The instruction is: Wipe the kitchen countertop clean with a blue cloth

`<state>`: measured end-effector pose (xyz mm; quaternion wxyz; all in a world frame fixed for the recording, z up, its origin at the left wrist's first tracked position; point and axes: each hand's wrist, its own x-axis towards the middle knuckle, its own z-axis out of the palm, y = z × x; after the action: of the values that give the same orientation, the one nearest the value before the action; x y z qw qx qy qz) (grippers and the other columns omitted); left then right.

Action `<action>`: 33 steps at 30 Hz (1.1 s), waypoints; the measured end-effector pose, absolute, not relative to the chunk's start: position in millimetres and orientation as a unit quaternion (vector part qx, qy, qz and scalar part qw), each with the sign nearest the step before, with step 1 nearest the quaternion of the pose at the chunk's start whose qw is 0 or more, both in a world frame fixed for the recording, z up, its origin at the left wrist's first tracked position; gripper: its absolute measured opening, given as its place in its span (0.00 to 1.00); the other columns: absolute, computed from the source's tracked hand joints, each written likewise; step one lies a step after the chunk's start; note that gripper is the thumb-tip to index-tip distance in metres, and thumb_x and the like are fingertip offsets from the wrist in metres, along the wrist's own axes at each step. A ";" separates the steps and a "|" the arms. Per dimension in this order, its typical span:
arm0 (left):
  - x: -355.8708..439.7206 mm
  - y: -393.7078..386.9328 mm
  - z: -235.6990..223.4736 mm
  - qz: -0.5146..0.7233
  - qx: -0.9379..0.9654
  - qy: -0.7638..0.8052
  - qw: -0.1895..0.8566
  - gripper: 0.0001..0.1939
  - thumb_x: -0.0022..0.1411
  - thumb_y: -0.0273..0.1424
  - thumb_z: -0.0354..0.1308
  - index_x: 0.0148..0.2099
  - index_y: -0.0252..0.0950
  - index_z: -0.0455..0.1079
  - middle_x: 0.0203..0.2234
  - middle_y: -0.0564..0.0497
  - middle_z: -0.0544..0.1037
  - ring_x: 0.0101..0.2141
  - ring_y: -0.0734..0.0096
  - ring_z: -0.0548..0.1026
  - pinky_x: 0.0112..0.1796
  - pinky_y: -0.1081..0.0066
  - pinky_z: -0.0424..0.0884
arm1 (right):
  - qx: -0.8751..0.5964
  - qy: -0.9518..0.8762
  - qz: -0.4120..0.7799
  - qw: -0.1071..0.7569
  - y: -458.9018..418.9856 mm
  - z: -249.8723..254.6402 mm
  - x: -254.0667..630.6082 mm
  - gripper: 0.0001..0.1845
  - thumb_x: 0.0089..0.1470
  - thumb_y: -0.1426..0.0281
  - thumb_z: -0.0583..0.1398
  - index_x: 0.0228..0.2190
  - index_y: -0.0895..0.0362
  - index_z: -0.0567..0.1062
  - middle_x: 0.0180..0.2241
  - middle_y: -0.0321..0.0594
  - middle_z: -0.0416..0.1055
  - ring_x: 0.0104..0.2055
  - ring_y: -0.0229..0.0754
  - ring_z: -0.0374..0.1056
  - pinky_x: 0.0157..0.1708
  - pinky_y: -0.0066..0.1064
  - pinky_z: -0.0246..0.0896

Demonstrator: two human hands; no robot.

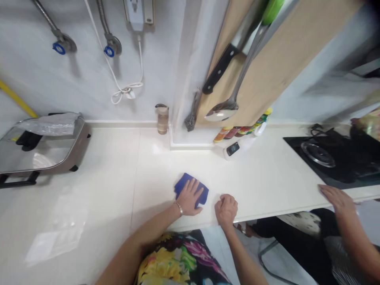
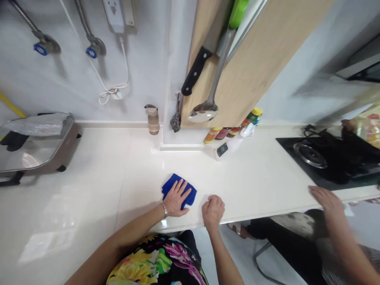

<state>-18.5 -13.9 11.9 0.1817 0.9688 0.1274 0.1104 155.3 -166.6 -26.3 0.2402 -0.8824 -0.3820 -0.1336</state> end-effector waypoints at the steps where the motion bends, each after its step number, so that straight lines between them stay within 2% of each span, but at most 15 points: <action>1: -19.4 -11.4 13.5 0.111 0.971 0.095 0.187 0.45 0.60 0.51 0.57 0.72 0.33 0.52 0.72 0.36 0.41 0.70 0.42 0.38 0.67 0.42 0.39 | -0.879 -0.383 -0.132 0.250 -167.3 -27.1 156.0 0.09 0.51 0.75 0.52 0.35 0.57 0.70 0.38 0.47 0.68 0.43 0.50 0.61 0.44 0.40 0.52; 4: -35.3 5.0 16.8 0.123 0.971 0.046 0.198 0.37 0.64 0.49 0.54 0.70 0.38 0.56 0.71 0.40 0.50 0.70 0.51 0.45 0.68 0.47 0.45 | -0.866 -0.387 -0.129 0.290 -170.2 -29.8 159.8 0.10 0.51 0.74 0.50 0.35 0.57 0.69 0.38 0.47 0.69 0.44 0.50 0.62 0.47 0.42 0.54; 7: -66.9 32.5 15.7 0.145 0.964 0.110 0.195 0.29 0.70 0.43 0.47 0.69 0.41 0.58 0.69 0.44 0.56 0.70 0.59 0.50 0.67 0.51 0.51 | -0.852 -0.399 -0.126 0.314 -166.6 -26.2 157.0 0.13 0.51 0.73 0.50 0.38 0.58 0.70 0.39 0.47 0.70 0.45 0.50 0.64 0.49 0.43 0.57; 10: -105.2 66.7 10.7 0.179 0.934 0.248 0.183 0.27 0.73 0.37 0.39 0.69 0.36 0.58 0.68 0.42 0.60 0.68 0.64 0.53 0.66 0.55 0.58 | -0.817 -0.447 -0.111 0.346 -143.6 -12.1 135.8 0.19 0.56 0.71 0.49 0.47 0.59 0.69 0.47 0.49 0.70 0.51 0.49 0.64 0.54 0.45 0.59; 12: -128.2 88.2 6.5 0.199 0.912 0.321 0.158 0.27 0.73 0.36 0.38 0.68 0.34 0.58 0.66 0.41 0.62 0.68 0.62 0.54 0.66 0.51 0.56 | -0.790 -0.490 -0.102 0.353 -117.6 0.2 111.6 0.21 0.60 0.70 0.46 0.52 0.60 0.67 0.55 0.51 0.68 0.59 0.49 0.60 0.59 0.45 0.57; 15: -151.0 109.3 -0.1 0.204 0.894 0.380 0.123 0.28 0.72 0.37 0.39 0.67 0.30 0.59 0.66 0.37 0.62 0.69 0.56 0.52 0.66 0.46 0.53 | -0.777 -0.563 -0.070 0.275 -77.0 13.7 71.8 0.24 0.63 0.69 0.46 0.57 0.60 0.66 0.63 0.49 0.61 0.69 0.52 0.48 0.66 0.50 0.46; 19: -159.3 113.9 -7.6 0.197 0.894 0.390 0.097 0.30 0.70 0.39 0.42 0.67 0.27 0.60 0.66 0.33 0.60 0.68 0.51 0.52 0.65 0.45 0.55 | -0.788 -0.594 -0.046 0.159 -52.7 13.6 41.4 0.28 0.64 0.67 0.48 0.63 0.61 0.62 0.69 0.51 0.50 0.72 0.57 0.40 0.69 0.58 0.34; 23: -158.5 112.2 -9.2 0.198 0.898 0.383 0.089 0.31 0.69 0.39 0.44 0.68 0.28 0.59 0.67 0.35 0.59 0.69 0.50 0.52 0.66 0.46 0.54 | -0.790 -0.600 -0.058 0.111 -71.3 3.2 52.7 0.31 0.64 0.65 0.48 0.66 0.57 0.57 0.70 0.48 0.46 0.72 0.55 0.39 0.69 0.57 0.34; 29: -158.6 115.7 -6.8 0.197 0.899 0.381 0.087 0.31 0.68 0.39 0.43 0.66 0.25 0.61 0.67 0.34 0.59 0.68 0.48 0.54 0.66 0.46 0.54 | -0.875 -0.471 -0.101 0.049 -134.6 -9.6 112.7 0.30 0.66 0.63 0.43 0.65 0.56 0.59 0.70 0.46 0.46 0.72 0.56 0.41 0.67 0.64 0.32; 33: -158.2 114.2 -7.0 0.208 0.896 0.384 0.083 0.31 0.68 0.39 0.43 0.66 0.26 0.61 0.66 0.35 0.60 0.67 0.49 0.55 0.66 0.47 0.56 | -0.902 -0.415 -0.110 0.035 -158.8 -16.9 157.4 0.31 0.65 0.62 0.41 0.65 0.57 0.59 0.70 0.47 0.46 0.72 0.57 0.41 0.66 0.64 0.37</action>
<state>-158.2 114.2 -7.0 0.0825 0.8960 0.3836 0.2080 157.4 -158.8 -16.9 0.0346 -0.9023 -0.4155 -0.1098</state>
